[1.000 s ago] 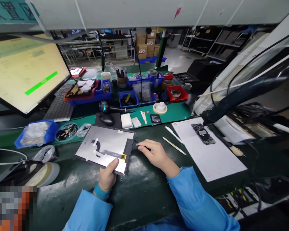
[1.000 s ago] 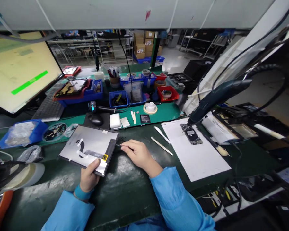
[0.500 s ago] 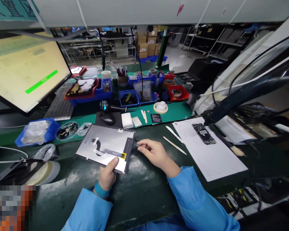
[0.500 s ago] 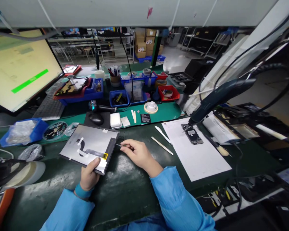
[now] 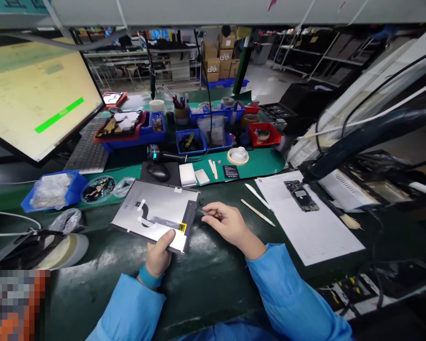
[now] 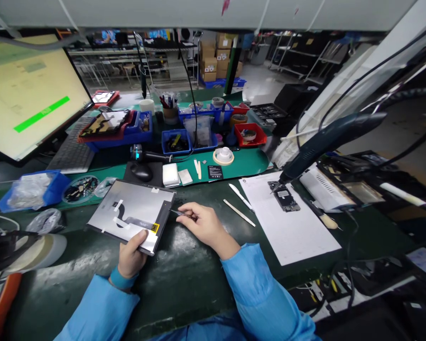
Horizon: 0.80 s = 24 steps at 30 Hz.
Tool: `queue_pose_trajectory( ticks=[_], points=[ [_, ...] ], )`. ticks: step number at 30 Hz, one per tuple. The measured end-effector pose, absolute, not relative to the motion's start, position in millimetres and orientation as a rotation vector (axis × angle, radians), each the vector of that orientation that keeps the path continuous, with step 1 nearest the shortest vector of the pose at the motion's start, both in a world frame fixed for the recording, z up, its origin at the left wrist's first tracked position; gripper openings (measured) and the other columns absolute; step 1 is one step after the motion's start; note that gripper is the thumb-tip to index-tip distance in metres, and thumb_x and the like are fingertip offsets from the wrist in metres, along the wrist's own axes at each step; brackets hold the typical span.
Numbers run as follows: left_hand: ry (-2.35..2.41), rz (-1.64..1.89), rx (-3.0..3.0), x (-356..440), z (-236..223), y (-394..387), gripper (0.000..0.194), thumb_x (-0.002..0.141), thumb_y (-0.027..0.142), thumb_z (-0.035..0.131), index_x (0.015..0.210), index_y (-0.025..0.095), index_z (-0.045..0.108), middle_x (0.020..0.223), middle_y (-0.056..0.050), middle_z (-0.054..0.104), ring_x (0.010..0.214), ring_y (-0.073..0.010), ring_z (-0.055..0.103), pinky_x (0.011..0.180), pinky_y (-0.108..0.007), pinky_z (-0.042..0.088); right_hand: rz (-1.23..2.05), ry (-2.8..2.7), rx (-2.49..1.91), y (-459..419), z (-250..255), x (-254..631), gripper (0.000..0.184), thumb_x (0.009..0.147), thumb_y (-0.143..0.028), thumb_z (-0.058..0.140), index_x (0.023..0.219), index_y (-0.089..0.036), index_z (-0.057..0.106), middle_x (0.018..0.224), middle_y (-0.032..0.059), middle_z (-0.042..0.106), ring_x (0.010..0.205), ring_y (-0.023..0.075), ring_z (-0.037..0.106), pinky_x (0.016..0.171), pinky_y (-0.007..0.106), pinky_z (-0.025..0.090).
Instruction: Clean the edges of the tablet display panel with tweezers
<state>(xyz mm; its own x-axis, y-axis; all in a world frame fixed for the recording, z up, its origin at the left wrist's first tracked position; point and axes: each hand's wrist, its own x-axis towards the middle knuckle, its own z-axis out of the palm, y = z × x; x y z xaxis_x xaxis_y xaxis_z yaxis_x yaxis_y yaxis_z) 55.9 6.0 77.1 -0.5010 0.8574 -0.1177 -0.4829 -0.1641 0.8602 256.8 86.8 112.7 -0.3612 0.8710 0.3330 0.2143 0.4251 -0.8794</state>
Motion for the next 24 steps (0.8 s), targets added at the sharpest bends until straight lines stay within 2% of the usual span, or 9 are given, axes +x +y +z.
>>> queue_pose_trajectory(
  ticks=[2, 4, 9, 13, 16, 20, 24],
  points=[
    [1.125, 1.816, 0.494, 55.7, 77.2, 6.1, 0.051, 0.063, 0.029, 0.09, 0.109, 0.017, 0.072, 0.089, -0.002, 0.076, 0.082, -0.0198, 0.073, 0.083, -0.028, 0.061, 0.959, -1.819, -0.928, 86.6, 112.7, 256.3, 0.019, 0.089, -0.036, 0.075, 0.101, -0.022, 0.075, 0.083, 0.0039, 0.076, 0.071, 0.0184, 0.071, 0.066, 0.028, 0.056],
    [1.127, 1.829, 0.485, 56.0, 77.9, 5.9, 0.052, 0.062, 0.029, 0.091, 0.109, 0.018, 0.072, 0.09, -0.001, 0.076, 0.083, -0.0197, 0.073, 0.084, -0.028, 0.061, 0.903, -1.88, -0.893, 87.0, 115.5, 257.1, 0.015, 0.093, -0.034, 0.07, 0.098, -0.023, 0.076, 0.088, 0.0048, 0.076, 0.077, 0.0189, 0.071, 0.071, 0.029, 0.057],
    [1.158, 1.829, 0.495, 57.5, 80.4, 5.4, 0.054, 0.06, 0.03, 0.09, 0.109, 0.018, 0.072, 0.089, -0.002, 0.075, 0.083, -0.0208, 0.073, 0.082, -0.029, 0.06, 0.83, -1.985, -0.843, 87.8, 119.8, 259.5, 0.021, 0.101, -0.032, 0.057, 0.1, -0.023, 0.076, 0.088, 0.0056, 0.075, 0.078, 0.019, 0.07, 0.073, 0.031, 0.055],
    [1.169, 1.815, 0.512, 58.7, 82.9, 5.8, 0.056, 0.061, 0.032, 0.089, 0.111, 0.017, 0.071, 0.089, -0.002, 0.075, 0.081, -0.0216, 0.073, 0.08, -0.03, 0.06, 0.941, -1.88, -0.917, 85.3, 114.9, 256.8, 0.017, 0.095, -0.034, 0.066, 0.103, -0.022, 0.074, 0.078, 0.0026, 0.074, 0.067, 0.0168, 0.068, 0.065, 0.027, 0.055],
    [1.169, 1.823, 0.478, 60.0, 85.7, 6.0, 0.06, 0.059, 0.032, 0.091, 0.113, 0.018, 0.07, 0.091, -0.002, 0.075, 0.08, -0.0201, 0.072, 0.081, -0.029, 0.06, 1.038, -1.791, -0.928, 84.1, 114.8, 255.0, 0.018, 0.088, -0.036, 0.074, 0.097, -0.02, 0.073, 0.077, 0.0022, 0.074, 0.064, 0.0158, 0.068, 0.059, 0.025, 0.054],
    [1.168, 1.828, 0.456, 60.9, 88.5, 6.0, 0.062, 0.057, 0.032, 0.091, 0.113, 0.018, 0.07, 0.091, -0.002, 0.075, 0.082, -0.0203, 0.072, 0.083, -0.029, 0.06, 0.942, -1.889, -0.881, 85.9, 121.6, 257.1, 0.014, 0.094, -0.033, 0.067, 0.093, -0.021, 0.074, 0.083, 0.0039, 0.075, 0.073, 0.0175, 0.069, 0.067, 0.028, 0.054],
    [1.19, 1.82, 0.476, 60.3, 87.1, 5.8, 0.065, 0.057, 0.033, 0.091, 0.116, 0.017, 0.069, 0.091, -0.002, 0.076, 0.078, -0.0202, 0.072, 0.08, -0.03, 0.06, 0.898, -1.955, -0.847, 86.4, 122.2, 258.1, 0.024, 0.1, -0.034, 0.057, 0.091, -0.022, 0.075, 0.08, 0.004, 0.073, 0.073, 0.0178, 0.068, 0.07, 0.029, 0.054]
  ],
)
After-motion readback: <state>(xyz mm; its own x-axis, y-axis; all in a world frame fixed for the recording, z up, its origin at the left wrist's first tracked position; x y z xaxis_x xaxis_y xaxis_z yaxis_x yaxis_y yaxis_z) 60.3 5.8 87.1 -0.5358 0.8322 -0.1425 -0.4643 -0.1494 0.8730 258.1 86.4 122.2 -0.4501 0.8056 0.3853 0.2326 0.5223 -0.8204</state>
